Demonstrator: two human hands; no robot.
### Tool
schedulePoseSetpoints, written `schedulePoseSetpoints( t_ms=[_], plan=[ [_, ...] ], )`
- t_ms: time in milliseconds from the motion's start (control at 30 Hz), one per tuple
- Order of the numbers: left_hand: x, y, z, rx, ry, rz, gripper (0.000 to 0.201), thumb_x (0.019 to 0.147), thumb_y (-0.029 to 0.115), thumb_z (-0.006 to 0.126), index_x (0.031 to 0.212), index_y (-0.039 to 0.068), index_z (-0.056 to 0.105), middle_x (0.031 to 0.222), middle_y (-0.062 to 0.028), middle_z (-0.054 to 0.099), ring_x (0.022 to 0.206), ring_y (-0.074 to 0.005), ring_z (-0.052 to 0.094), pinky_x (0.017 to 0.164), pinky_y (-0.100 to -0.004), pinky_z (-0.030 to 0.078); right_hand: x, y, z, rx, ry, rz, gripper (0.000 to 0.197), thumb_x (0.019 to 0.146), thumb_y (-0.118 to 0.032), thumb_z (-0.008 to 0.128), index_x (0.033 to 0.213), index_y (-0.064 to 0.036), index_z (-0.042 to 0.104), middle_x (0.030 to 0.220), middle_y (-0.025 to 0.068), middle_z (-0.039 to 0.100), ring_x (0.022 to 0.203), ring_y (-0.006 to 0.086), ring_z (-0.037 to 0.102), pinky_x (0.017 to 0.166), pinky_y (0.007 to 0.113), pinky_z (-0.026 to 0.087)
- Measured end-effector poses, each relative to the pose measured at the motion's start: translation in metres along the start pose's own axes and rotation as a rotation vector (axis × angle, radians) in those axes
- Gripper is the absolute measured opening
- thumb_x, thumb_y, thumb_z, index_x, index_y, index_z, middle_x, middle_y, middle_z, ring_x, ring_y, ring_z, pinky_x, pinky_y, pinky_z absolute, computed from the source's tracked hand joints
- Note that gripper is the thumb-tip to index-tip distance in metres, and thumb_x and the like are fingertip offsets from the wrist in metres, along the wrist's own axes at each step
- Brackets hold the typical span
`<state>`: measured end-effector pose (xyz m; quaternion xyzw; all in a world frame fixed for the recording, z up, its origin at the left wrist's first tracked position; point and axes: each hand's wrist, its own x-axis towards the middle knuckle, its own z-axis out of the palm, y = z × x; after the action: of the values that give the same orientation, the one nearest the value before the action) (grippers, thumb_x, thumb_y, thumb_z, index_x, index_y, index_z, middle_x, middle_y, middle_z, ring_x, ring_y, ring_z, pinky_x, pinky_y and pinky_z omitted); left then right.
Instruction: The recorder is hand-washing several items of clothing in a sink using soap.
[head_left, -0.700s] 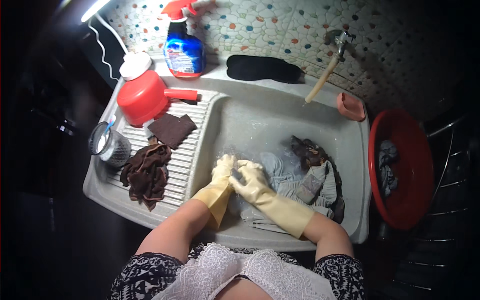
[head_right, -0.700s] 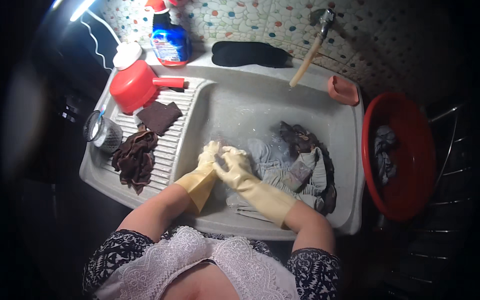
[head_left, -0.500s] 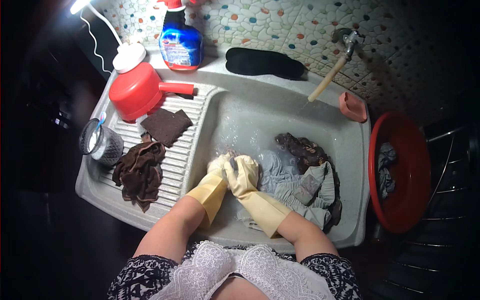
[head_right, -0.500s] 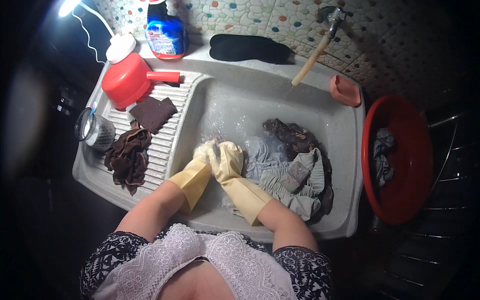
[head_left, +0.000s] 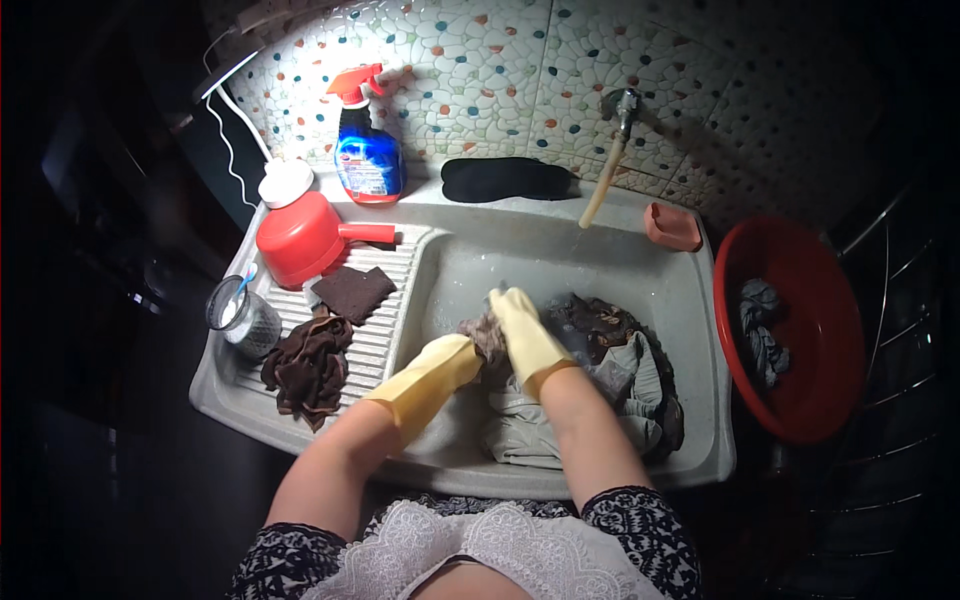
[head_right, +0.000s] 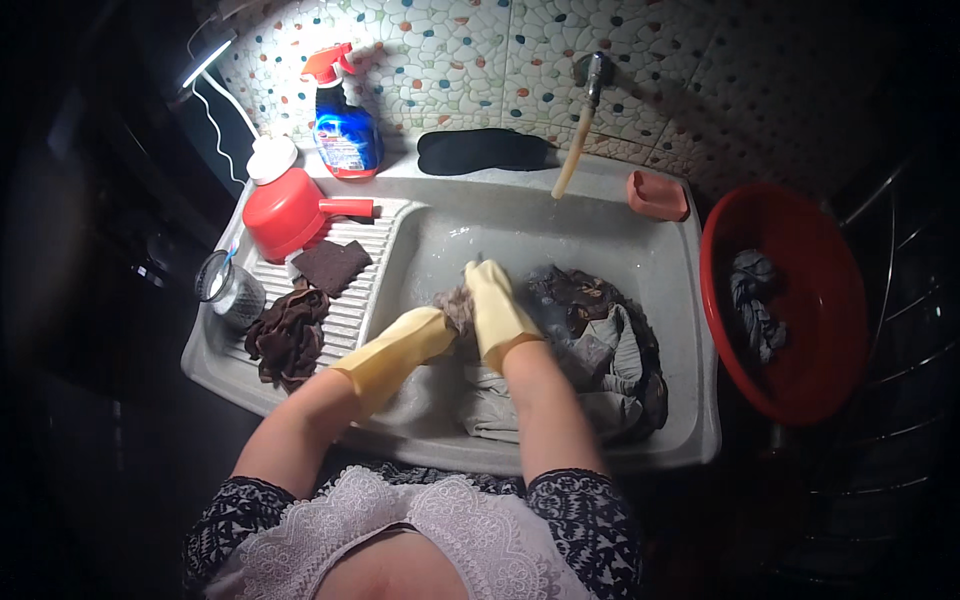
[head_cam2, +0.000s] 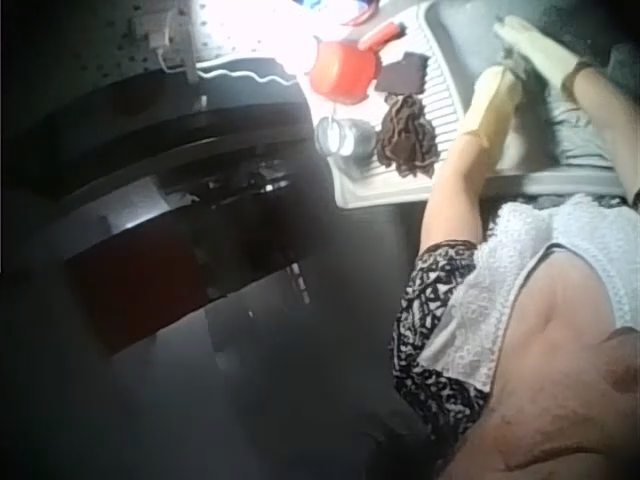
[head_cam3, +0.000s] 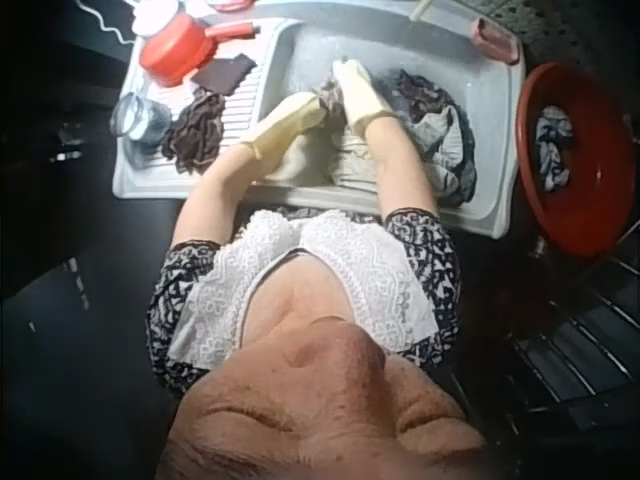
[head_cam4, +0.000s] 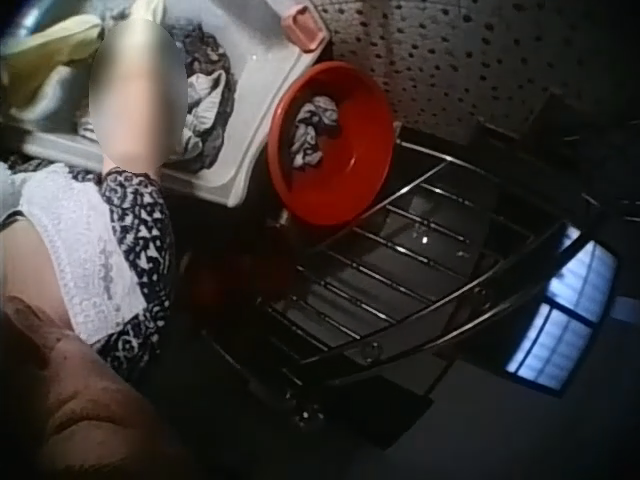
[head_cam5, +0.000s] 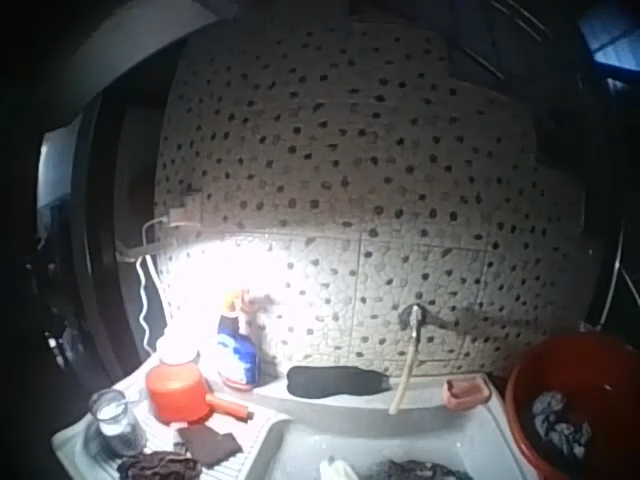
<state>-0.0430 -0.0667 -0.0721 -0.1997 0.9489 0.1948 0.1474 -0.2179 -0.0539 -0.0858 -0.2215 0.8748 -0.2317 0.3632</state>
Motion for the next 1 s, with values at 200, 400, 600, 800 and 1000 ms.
schedulePoseSetpoints(
  t_ms=[200, 400, 600, 800, 1000],
  plan=[
    [-0.066, -0.037, -0.034, -0.593, 0.167, -0.241, 0.039, 0.093, 0.036, 0.048, 0.092, 0.003, 0.069, 0.081, -0.0221, 0.067, 0.071, -0.0342, 0.068, 0.065, -0.0435, 0.051, -0.011, -0.022, -0.081, -0.083, 0.267, -0.155, 0.05, 0.085, -0.043, 0.052, 0.097, 0.0029, 0.068, 0.099, 0.0294, 0.067, 0.097, 0.0431, 0.065, 0.089, 0.048, 0.049],
    [-0.094, 0.057, -0.129, -0.705, 0.284, -0.289, 0.021, 0.091, 0.0, 0.052, 0.11, 0.001, 0.062, 0.085, 0.0001, 0.061, 0.08, -0.0069, 0.058, 0.066, -0.0234, 0.049, -0.012, 0.007, -0.14, 0.278, 0.415, -0.061, 0.04, 0.086, -0.035, 0.058, 0.104, 0.0005, 0.064, 0.093, 0.0215, 0.067, 0.083, 0.0355, 0.068, 0.074, 0.046, 0.055],
    [0.014, -0.02, -0.058, -1.197, 1.046, -0.066, 0.026, 0.088, -0.004, 0.053, 0.111, 0.001, 0.062, 0.087, -0.0019, 0.061, 0.076, -0.0092, 0.053, 0.062, -0.0238, 0.043, 0.006, 0.019, -0.155, 0.719, 0.542, -0.125, 0.03, 0.087, -0.026, 0.062, 0.104, -0.0012, 0.063, 0.084, 0.0117, 0.064, 0.072, 0.0236, 0.064, 0.054, 0.037, 0.056],
    [-0.013, -0.035, -0.035, -1.41, 0.718, -0.293, 0.036, 0.087, -0.004, 0.052, 0.122, 0.001, 0.055, 0.078, -0.001, 0.056, 0.065, -0.0116, 0.051, 0.054, -0.0254, 0.04, -0.044, 0.007, -0.083, -0.166, 0.502, -0.305, 0.029, 0.085, -0.033, 0.058, 0.101, -0.0108, 0.068, 0.1, 0.0173, 0.069, 0.094, 0.0349, 0.068, 0.079, 0.047, 0.054],
    [-0.003, -0.039, -0.012, -1.472, 0.678, -0.313, 0.034, 0.087, 0.009, 0.058, 0.119, 0.0, 0.062, 0.102, -0.0115, 0.069, 0.091, -0.0186, 0.063, 0.079, -0.0288, 0.05, -0.076, -0.006, 0.021, -0.498, 0.075, -0.642, 0.079, 0.089, -0.044, 0.057, 0.153, -0.0153, 0.021, 0.155, 0.0225, 0.024, 0.142, 0.0357, 0.03, 0.116, 0.043, 0.028]
  ],
)
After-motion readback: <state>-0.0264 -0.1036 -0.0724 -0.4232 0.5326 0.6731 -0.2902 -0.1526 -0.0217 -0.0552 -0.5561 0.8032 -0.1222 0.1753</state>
